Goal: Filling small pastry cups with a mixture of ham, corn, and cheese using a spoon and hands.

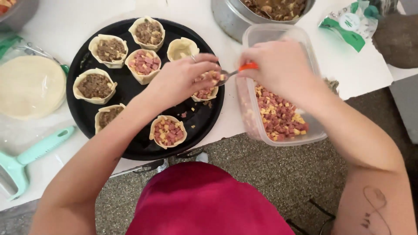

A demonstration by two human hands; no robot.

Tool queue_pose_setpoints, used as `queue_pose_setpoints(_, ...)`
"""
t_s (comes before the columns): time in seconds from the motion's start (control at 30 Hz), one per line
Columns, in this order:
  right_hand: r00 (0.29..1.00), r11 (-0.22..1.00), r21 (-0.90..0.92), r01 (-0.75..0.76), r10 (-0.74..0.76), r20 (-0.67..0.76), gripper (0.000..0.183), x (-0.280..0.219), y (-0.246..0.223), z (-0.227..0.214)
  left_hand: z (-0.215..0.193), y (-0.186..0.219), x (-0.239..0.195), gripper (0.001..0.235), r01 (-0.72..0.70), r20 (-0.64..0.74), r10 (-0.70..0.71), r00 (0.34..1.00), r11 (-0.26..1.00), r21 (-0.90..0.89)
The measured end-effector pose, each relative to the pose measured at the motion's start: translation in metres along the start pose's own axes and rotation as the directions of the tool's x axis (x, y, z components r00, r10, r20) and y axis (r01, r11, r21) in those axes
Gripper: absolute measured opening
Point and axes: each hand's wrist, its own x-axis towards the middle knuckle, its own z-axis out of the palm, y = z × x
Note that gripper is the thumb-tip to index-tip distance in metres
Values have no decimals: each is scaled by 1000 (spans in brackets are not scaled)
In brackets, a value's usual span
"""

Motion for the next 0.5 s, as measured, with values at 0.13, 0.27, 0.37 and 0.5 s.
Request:
queue_pose_setpoints(0.13, 998, 970, -238, 55, -44, 51, 37, 21, -28, 24, 21, -11, -10, 18, 80, 108, -89, 990, 993, 88)
queue_pose_setpoints(0.27, 971, 913, -400, 87, -167, -170, 20, 19, -31, 49, 25, -22, -17, 23, 70, 136, -80, 987, 994, 79)
queue_pose_setpoints(0.37, 990, 882, -470, 25, -85, -109, 18, 6, -40, 29, 17, -23, -14, 6, -36, 160, 24, 987, 997, 70)
queue_pose_setpoints(0.5, 995, 925, -367, -97, 87, -46, 11, -30, -48, -1, 12, -27, -8, 16, -27, 250, 2, 968, 995, 97)
